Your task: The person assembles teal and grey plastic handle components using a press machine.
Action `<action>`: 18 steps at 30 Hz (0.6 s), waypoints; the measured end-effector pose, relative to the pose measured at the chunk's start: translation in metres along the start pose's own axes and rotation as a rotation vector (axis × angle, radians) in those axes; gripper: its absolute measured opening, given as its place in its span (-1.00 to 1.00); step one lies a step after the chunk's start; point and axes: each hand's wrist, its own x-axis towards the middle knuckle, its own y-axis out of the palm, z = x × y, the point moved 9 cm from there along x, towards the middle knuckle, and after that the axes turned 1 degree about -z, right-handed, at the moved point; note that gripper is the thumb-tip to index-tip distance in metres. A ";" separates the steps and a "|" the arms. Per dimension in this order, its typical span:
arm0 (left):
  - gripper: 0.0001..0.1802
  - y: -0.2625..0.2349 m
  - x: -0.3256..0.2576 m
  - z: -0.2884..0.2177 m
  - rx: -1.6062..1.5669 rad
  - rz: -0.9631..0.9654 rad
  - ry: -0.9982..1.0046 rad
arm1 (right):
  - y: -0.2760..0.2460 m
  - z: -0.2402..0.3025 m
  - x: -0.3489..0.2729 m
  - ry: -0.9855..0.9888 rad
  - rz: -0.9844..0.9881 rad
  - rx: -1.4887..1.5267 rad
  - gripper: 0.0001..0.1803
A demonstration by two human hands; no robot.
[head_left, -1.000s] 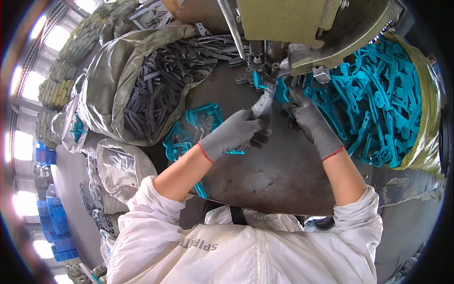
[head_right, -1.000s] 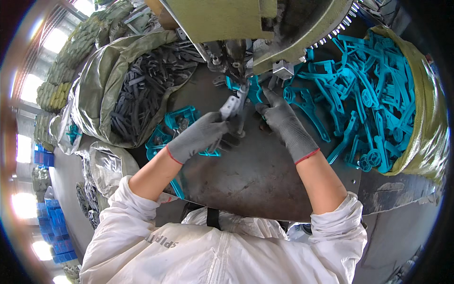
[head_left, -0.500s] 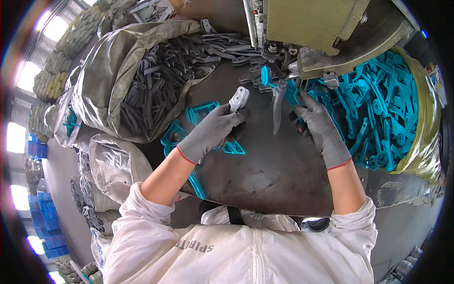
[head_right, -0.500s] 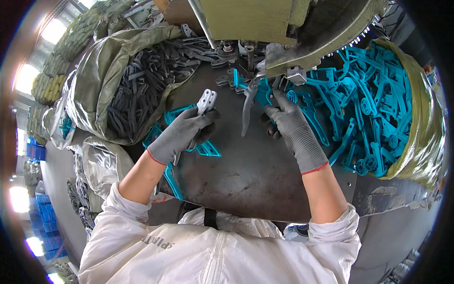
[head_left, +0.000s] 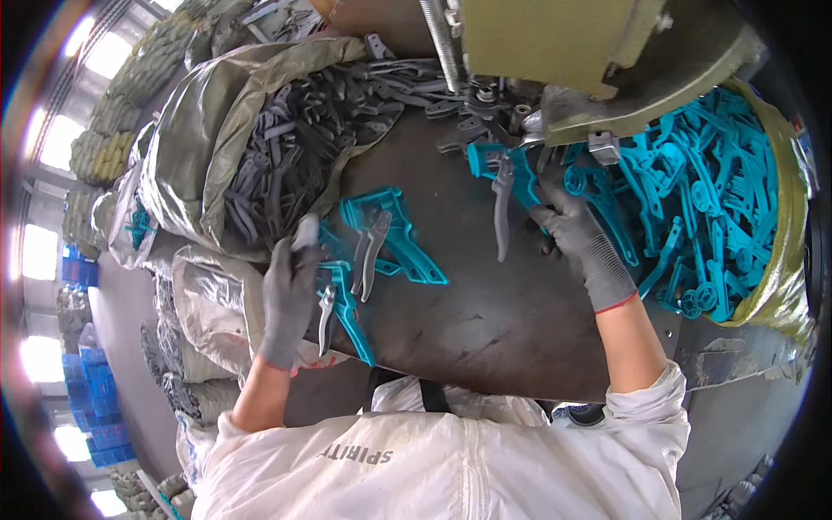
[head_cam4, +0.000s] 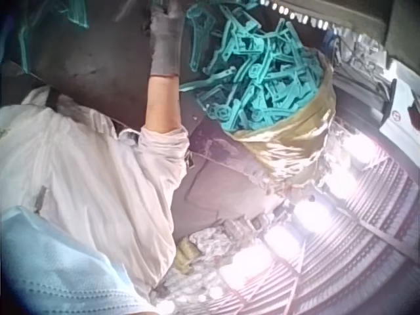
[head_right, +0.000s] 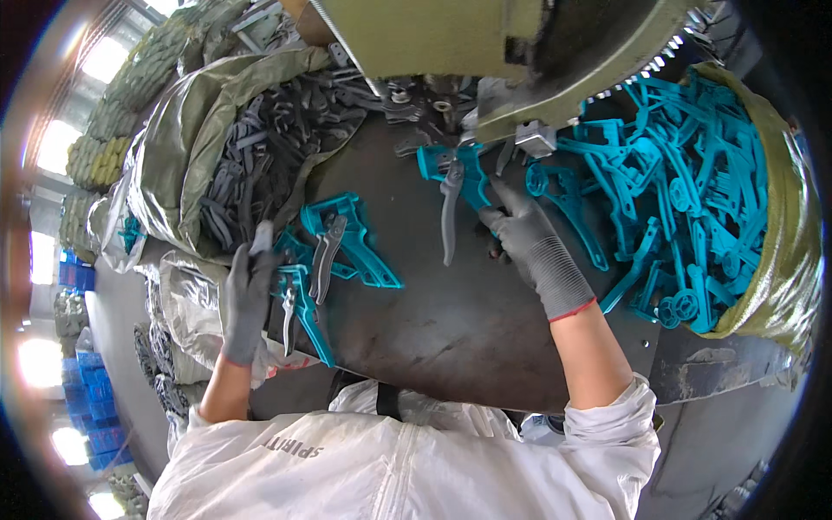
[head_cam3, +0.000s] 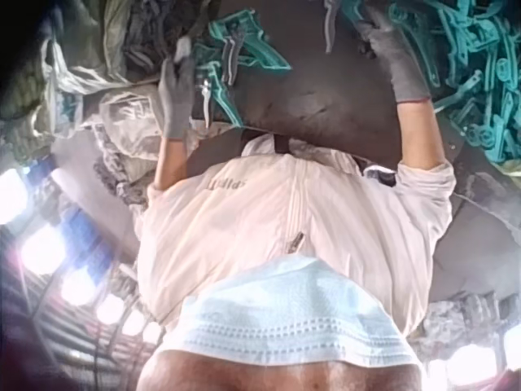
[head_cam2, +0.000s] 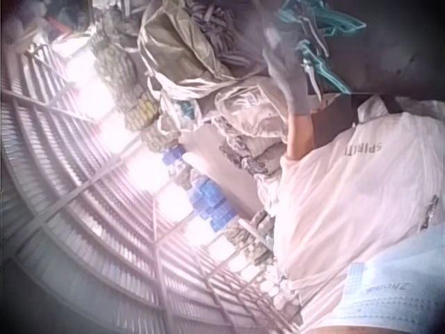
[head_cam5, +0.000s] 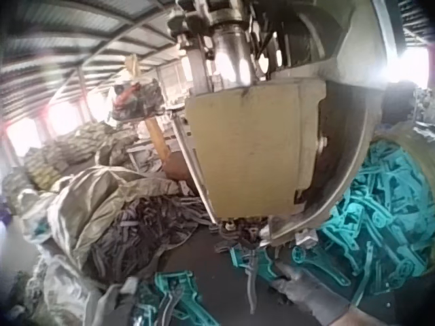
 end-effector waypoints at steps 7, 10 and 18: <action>-0.75 -0.005 -0.067 0.093 -0.298 0.017 -0.518 | 0.003 0.003 -0.003 0.036 -0.017 0.065 -0.39; -0.77 0.005 -0.040 0.072 -0.088 0.054 -0.281 | 0.004 0.008 -0.012 0.062 -0.066 0.077 -0.41; -0.84 0.013 0.025 -0.031 0.000 0.037 0.107 | 0.076 0.018 -0.022 -0.395 -0.072 -0.126 -0.55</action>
